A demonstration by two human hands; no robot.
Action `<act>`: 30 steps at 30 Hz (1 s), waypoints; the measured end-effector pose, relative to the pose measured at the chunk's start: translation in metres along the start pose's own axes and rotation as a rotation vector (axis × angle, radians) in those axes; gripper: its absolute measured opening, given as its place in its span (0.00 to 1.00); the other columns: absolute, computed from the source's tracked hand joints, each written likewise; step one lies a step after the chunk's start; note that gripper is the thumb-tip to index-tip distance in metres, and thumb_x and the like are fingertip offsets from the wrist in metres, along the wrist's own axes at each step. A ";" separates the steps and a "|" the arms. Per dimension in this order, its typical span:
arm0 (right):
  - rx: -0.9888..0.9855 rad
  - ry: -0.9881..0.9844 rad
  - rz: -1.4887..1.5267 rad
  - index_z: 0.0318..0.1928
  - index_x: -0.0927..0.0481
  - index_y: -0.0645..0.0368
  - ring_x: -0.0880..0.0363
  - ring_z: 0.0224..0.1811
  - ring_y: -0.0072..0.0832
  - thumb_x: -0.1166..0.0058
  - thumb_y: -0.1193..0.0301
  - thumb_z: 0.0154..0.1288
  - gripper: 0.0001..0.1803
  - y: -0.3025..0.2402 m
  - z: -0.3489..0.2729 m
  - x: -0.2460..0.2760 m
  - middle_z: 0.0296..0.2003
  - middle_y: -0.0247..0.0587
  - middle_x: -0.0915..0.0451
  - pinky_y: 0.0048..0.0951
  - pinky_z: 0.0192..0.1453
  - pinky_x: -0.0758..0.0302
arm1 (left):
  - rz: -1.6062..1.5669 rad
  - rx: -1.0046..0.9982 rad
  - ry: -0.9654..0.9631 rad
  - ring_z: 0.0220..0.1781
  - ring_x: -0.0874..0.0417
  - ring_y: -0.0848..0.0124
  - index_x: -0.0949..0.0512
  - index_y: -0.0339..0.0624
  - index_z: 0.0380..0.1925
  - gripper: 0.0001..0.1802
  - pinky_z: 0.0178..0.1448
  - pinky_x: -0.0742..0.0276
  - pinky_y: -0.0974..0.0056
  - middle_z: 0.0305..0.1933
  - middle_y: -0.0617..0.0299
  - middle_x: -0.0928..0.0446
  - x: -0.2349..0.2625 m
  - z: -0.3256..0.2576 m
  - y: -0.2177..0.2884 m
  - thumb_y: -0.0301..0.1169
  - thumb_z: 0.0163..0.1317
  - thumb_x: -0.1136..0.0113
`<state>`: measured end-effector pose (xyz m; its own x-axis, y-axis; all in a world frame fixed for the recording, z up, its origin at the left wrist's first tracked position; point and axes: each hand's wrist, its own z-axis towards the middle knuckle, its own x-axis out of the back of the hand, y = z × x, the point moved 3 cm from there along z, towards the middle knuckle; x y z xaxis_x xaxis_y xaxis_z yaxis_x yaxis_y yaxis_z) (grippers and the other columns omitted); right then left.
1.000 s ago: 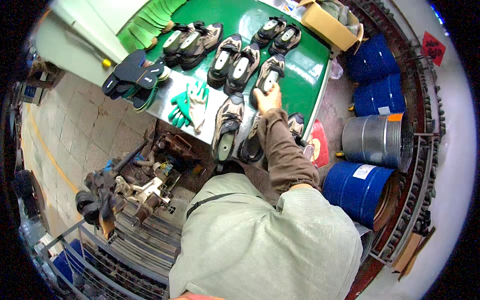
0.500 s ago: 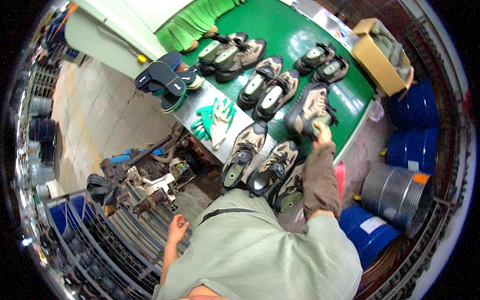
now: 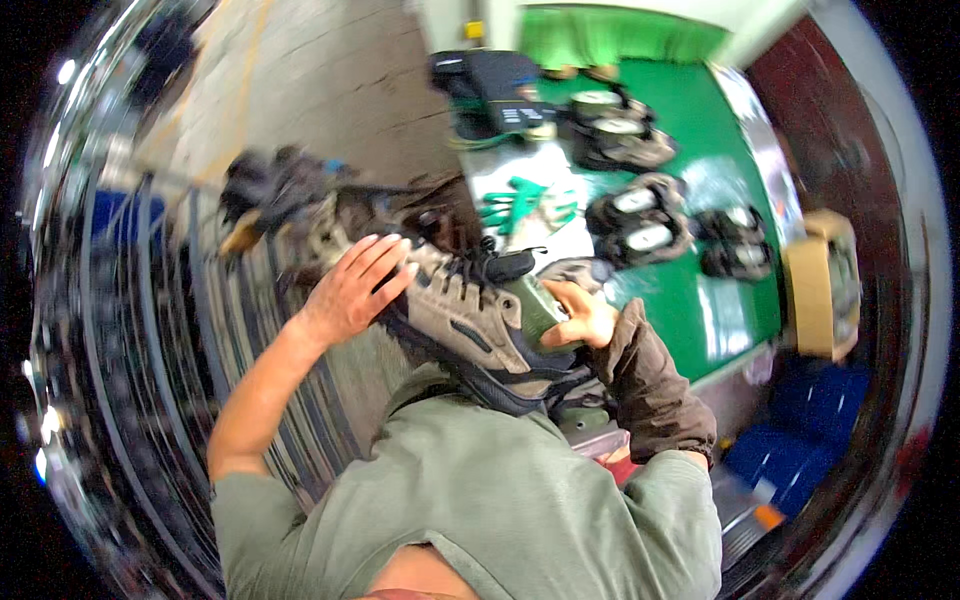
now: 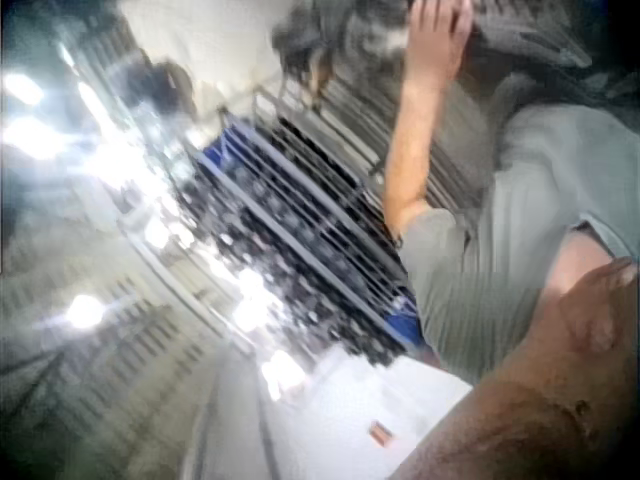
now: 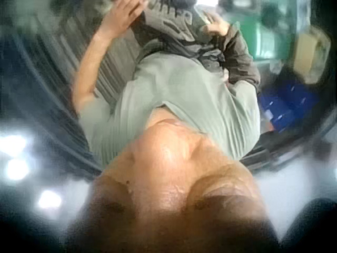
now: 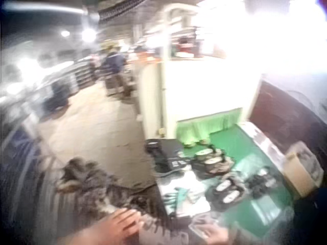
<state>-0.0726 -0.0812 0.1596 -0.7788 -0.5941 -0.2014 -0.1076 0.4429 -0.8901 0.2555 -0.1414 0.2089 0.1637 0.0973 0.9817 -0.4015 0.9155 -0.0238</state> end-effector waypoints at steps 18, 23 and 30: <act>0.325 0.209 0.138 0.52 0.21 0.66 0.22 0.49 0.28 0.47 0.59 0.72 0.22 -0.069 0.302 -0.199 0.46 0.40 0.18 0.28 0.58 0.30 | -0.949 1.484 0.477 0.53 0.19 0.47 0.33 0.39 0.54 0.40 0.54 0.23 0.51 0.47 0.44 0.20 -0.097 -0.259 0.100 0.41 0.43 0.21; 0.558 0.636 -0.667 0.50 0.20 0.61 0.19 0.48 0.43 0.49 0.49 0.70 0.26 -0.105 0.311 -0.237 0.43 0.53 0.17 0.36 0.55 0.26 | -0.990 1.417 0.399 0.57 0.20 0.47 0.33 0.36 0.55 0.41 0.58 0.24 0.52 0.50 0.43 0.20 -0.065 -0.263 0.069 0.41 0.45 0.22; 0.565 0.718 -0.965 0.47 0.19 0.59 0.22 0.49 0.54 0.52 0.44 0.68 0.29 -0.130 0.324 -0.262 0.43 0.57 0.19 0.44 0.54 0.27 | -1.087 1.319 0.451 0.55 0.19 0.51 0.32 0.36 0.55 0.41 0.59 0.25 0.54 0.50 0.45 0.19 -0.067 -0.278 0.061 0.40 0.45 0.21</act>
<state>0.3452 -0.2008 0.1955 -0.7060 0.0512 0.7064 -0.6640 -0.3946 -0.6351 0.4706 0.0165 0.0888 0.9476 0.0135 0.3193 -0.3070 -0.2393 0.9211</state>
